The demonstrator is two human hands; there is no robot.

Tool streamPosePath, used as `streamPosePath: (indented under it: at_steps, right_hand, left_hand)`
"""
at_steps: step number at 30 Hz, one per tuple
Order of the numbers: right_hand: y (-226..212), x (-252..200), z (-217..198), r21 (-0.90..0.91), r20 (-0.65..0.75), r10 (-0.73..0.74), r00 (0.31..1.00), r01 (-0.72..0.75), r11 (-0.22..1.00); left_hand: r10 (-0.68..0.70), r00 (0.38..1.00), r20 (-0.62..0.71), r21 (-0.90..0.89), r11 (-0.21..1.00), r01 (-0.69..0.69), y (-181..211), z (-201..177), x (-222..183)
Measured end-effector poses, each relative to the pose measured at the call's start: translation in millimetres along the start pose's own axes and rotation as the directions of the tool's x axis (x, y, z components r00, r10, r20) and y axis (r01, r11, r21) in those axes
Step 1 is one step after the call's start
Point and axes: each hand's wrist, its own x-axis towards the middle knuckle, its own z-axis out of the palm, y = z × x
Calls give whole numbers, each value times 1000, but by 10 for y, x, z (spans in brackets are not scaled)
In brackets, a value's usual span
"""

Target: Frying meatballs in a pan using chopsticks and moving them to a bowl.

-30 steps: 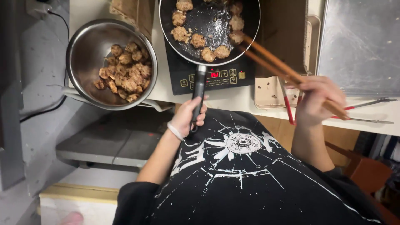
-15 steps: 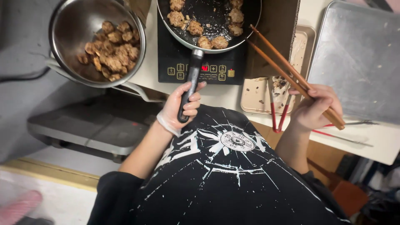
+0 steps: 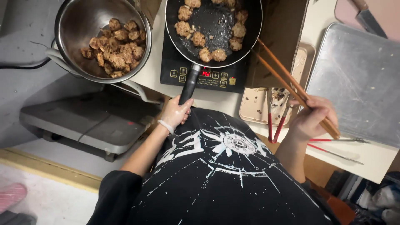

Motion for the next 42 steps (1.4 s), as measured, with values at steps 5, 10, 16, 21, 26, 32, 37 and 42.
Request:
streamPosePath:
  at_steps: [5,10,16,21,26,32,37,42]
  right_hand:
    - [12,105,28,-9,46,-61,997,62,998]
    - [-20,183,23,-26,84,-76,994,79,997]
    - [-32,198,79,-27,66,-11,998,12,1000]
    - [25,133,169,-25,65,-16,998,18,1000]
    - [-78,144,469,-102,212,77,974,-56,993]
    - [-123,206,1006,-175,385,206,899,-148,973]
    - [-64,191,1045,-116,371,244,896,-216,970]
    - [0,148,1009,-116,357,306,883,-283,952]
  left_hand:
    - [124,992,38,-8,992,-124,-427,-232,255]
    - [56,997,51,52,997,-59,-601,-389,443]
    - [48,997,63,-7,999,-47,-547,-339,411]
    - [42,997,68,-3,999,-42,-474,-329,455]
    - [66,992,107,-18,998,-64,-374,-310,448]
    - [50,994,93,1,999,-50,-318,-313,429]
    - [63,994,90,5,998,-64,-264,-298,375]
    - [48,996,79,-13,999,-48,-255,-267,344]
